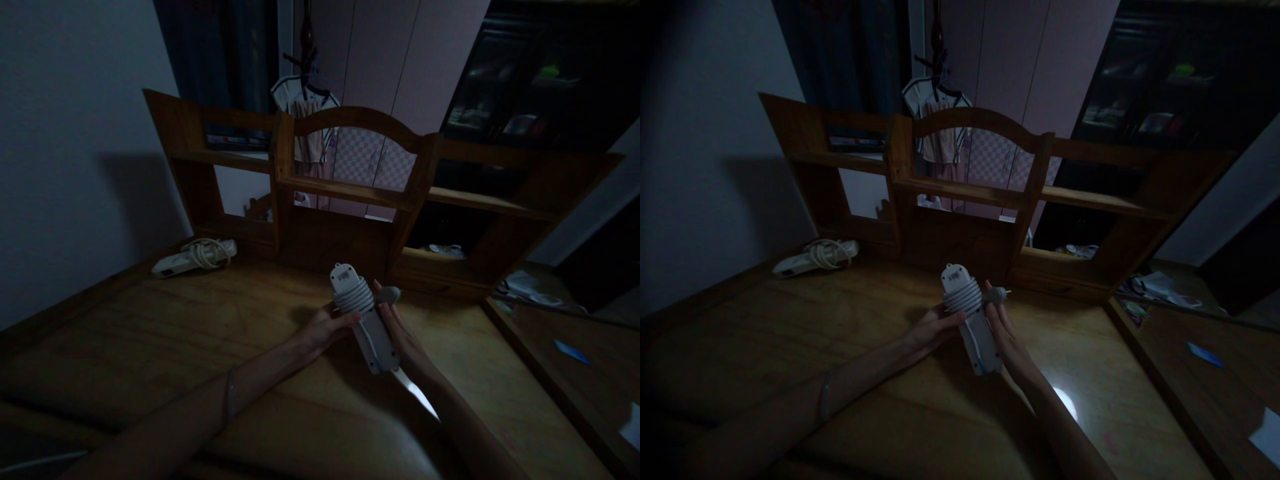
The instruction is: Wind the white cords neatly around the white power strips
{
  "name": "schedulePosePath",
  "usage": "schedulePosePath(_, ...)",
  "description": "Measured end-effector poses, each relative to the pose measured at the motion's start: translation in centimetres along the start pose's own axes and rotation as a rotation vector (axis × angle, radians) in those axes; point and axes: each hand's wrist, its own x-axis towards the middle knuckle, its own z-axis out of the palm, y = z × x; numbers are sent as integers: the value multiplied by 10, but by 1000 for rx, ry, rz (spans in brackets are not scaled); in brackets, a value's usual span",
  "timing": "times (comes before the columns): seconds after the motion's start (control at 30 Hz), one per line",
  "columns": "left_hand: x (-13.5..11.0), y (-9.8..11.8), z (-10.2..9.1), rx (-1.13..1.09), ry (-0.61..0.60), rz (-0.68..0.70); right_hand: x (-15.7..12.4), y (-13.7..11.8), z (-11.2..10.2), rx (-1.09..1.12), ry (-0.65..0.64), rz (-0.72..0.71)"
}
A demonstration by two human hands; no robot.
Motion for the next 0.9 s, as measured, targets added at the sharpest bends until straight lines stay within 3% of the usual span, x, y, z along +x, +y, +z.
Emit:
schedulePosePath(0.2,-1,-2,2,105,-7,37,0,5,3,-77,-106,-41)
schedulePosePath(0.5,3,-2,-5,245,44,35,1,16,3,-144,-55,17)
schedulePosePath(0.73,6,-3,-6,365,74,132,0,8,3,-185,-26,15)
schedulePosePath(0.9,2,-2,-2,400,112,86,0,4,1,-183,-14,21)
